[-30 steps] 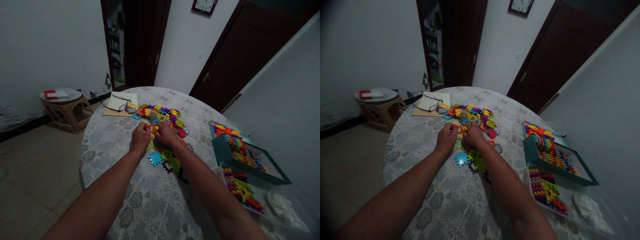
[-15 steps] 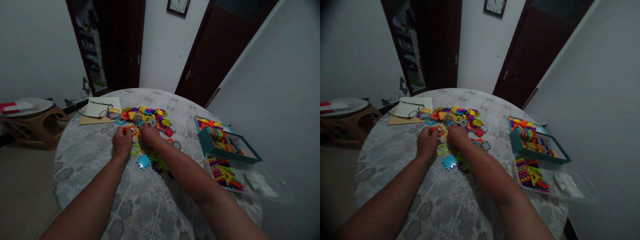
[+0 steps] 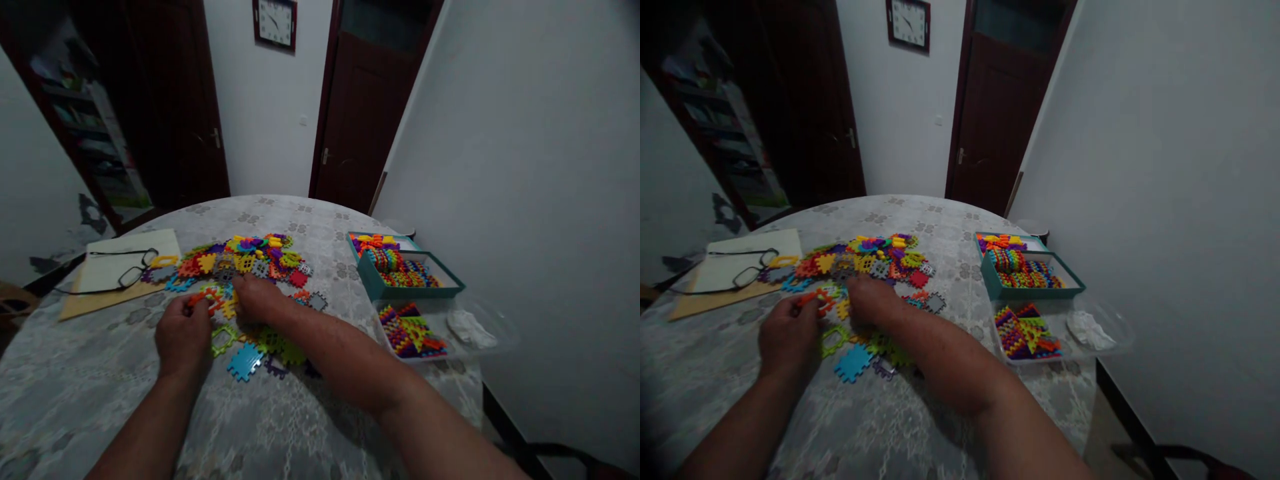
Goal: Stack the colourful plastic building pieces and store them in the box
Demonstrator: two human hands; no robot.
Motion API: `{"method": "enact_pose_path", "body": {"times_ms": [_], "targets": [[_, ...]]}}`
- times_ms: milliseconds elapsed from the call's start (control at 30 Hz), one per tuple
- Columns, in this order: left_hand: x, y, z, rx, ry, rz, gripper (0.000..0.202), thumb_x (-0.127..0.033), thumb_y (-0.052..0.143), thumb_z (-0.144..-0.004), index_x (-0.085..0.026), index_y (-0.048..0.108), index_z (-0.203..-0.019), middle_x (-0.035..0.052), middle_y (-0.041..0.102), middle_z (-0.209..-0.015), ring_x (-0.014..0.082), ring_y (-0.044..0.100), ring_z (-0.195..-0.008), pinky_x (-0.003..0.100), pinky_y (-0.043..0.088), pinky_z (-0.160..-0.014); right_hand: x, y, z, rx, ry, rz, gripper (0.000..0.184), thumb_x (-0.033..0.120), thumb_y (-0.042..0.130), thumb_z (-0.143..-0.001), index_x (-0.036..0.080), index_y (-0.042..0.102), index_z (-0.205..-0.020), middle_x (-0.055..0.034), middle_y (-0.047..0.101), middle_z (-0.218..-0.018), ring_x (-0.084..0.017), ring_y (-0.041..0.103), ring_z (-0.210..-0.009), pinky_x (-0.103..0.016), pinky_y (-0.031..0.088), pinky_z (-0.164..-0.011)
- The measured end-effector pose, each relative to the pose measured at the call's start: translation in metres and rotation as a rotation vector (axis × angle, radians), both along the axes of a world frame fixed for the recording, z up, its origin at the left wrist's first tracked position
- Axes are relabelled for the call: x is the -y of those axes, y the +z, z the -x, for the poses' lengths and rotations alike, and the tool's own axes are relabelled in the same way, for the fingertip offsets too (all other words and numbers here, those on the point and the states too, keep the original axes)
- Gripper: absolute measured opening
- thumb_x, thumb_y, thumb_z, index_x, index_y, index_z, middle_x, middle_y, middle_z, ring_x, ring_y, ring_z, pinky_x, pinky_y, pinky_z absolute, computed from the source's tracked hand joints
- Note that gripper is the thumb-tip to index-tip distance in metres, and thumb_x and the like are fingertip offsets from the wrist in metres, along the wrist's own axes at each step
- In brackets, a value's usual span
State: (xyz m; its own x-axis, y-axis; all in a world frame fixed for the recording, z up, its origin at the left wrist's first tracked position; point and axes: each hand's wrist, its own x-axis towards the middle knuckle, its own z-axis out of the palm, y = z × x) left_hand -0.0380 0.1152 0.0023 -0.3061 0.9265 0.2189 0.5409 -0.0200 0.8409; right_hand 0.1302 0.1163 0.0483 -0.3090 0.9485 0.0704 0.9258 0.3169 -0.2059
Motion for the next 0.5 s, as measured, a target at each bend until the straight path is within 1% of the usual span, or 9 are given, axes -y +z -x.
{"method": "enact_pose_path", "body": {"times_ms": [67,133,167,233,300,367,400,467,500], "targets": [[0.003,0.005,-0.001,0.029,0.034,0.025,0.030,-0.046,0.066,-0.085,-0.024,0.075,-0.104,0.0012,0.075,-0.084,0.0268,0.071,-0.077,0.038,0.053,-0.068,0.010,0.011,-0.011,-0.086,0.006,0.002,0.039,0.031,0.072,-0.095,0.016,0.062,-0.129,-0.0168,0.071,-0.134,-0.029,0.072,-0.114,-0.036,0.061,-0.090],[0.005,0.009,-0.001,0.014,0.032,0.035,0.028,-0.046,0.067,-0.085,-0.025,0.075,-0.101,0.0003,0.074,-0.082,0.0263,0.069,-0.075,0.037,0.052,-0.068,0.023,0.027,-0.032,-0.197,0.005,0.008,0.035,0.029,0.073,-0.095,0.019,0.064,-0.127,-0.0119,0.074,-0.130,-0.026,0.071,-0.112,-0.034,0.058,-0.092],[0.006,0.011,-0.001,-0.007,0.028,0.039,0.027,-0.047,0.066,-0.086,-0.025,0.074,-0.100,-0.0002,0.073,-0.081,0.0262,0.069,-0.075,0.037,0.051,-0.067,0.030,0.038,-0.046,-0.256,-0.003,0.017,0.035,0.027,0.073,-0.094,0.021,0.065,-0.128,-0.0085,0.075,-0.127,-0.024,0.071,-0.110,-0.033,0.057,-0.093],[0.007,0.013,-0.002,-0.042,0.034,0.059,0.025,-0.049,0.065,-0.085,-0.028,0.073,-0.097,-0.0018,0.073,-0.081,0.0264,0.069,-0.076,0.037,0.050,-0.067,0.041,0.060,-0.084,-0.349,-0.032,0.046,0.041,0.022,0.075,-0.092,0.025,0.066,-0.132,-0.0032,0.077,-0.122,-0.020,0.071,-0.103,-0.031,0.056,-0.093],[0.007,0.014,-0.003,-0.075,0.038,0.080,0.024,-0.050,0.065,-0.084,-0.031,0.072,-0.096,-0.0031,0.072,-0.083,0.0277,0.070,-0.080,0.038,0.050,-0.067,0.048,0.081,-0.132,-0.388,-0.107,0.024,0.042,0.017,0.074,-0.091,0.026,0.070,-0.132,-0.0027,0.077,-0.120,-0.017,0.071,-0.098,-0.029,0.056,-0.091],[0.007,0.016,-0.003,-0.106,0.031,0.088,0.024,-0.055,0.061,-0.086,-0.034,0.070,-0.095,-0.0041,0.071,-0.084,0.0293,0.070,-0.084,0.040,0.052,-0.069,0.050,0.099,-0.186,-0.416,-0.257,-0.015,0.042,0.015,0.071,-0.090,0.023,0.072,-0.131,-0.0049,0.077,-0.120,-0.015,0.070,-0.087,-0.027,0.057,-0.081],[0.007,0.016,-0.003,-0.121,0.027,0.091,0.025,-0.057,0.059,-0.087,-0.035,0.068,-0.093,-0.0048,0.070,-0.083,0.0299,0.070,-0.085,0.041,0.053,-0.071,0.050,0.106,-0.213,-0.445,-0.368,0.007,0.042,0.014,0.070,-0.090,0.022,0.073,-0.131,-0.0055,0.078,-0.117,-0.013,0.069,-0.079,-0.025,0.057,-0.074],[0.007,0.016,-0.002,-0.148,0.028,0.097,0.026,-0.061,0.055,-0.088,-0.036,0.064,-0.090,-0.0067,0.070,-0.079,0.0311,0.070,-0.083,0.043,0.055,-0.073,0.046,0.114,-0.266,-0.475,-0.633,0.032,0.041,0.012,0.071,-0.087,0.019,0.076,-0.128,-0.0032,0.079,-0.098,-0.011,0.066,-0.065,-0.022,0.054,-0.063],[0.007,0.014,0.000,-0.172,0.010,0.094,0.027,-0.062,0.053,-0.089,-0.037,0.063,-0.091,-0.0073,0.070,-0.077,0.0321,0.070,-0.082,0.045,0.055,-0.073,0.045,0.116,-0.289,-0.467,-0.764,0.008,0.036,0.012,0.072,-0.087,0.017,0.078,-0.122,-0.0011,0.077,-0.085,-0.010,0.064,-0.061,-0.020,0.053,-0.061]]}}
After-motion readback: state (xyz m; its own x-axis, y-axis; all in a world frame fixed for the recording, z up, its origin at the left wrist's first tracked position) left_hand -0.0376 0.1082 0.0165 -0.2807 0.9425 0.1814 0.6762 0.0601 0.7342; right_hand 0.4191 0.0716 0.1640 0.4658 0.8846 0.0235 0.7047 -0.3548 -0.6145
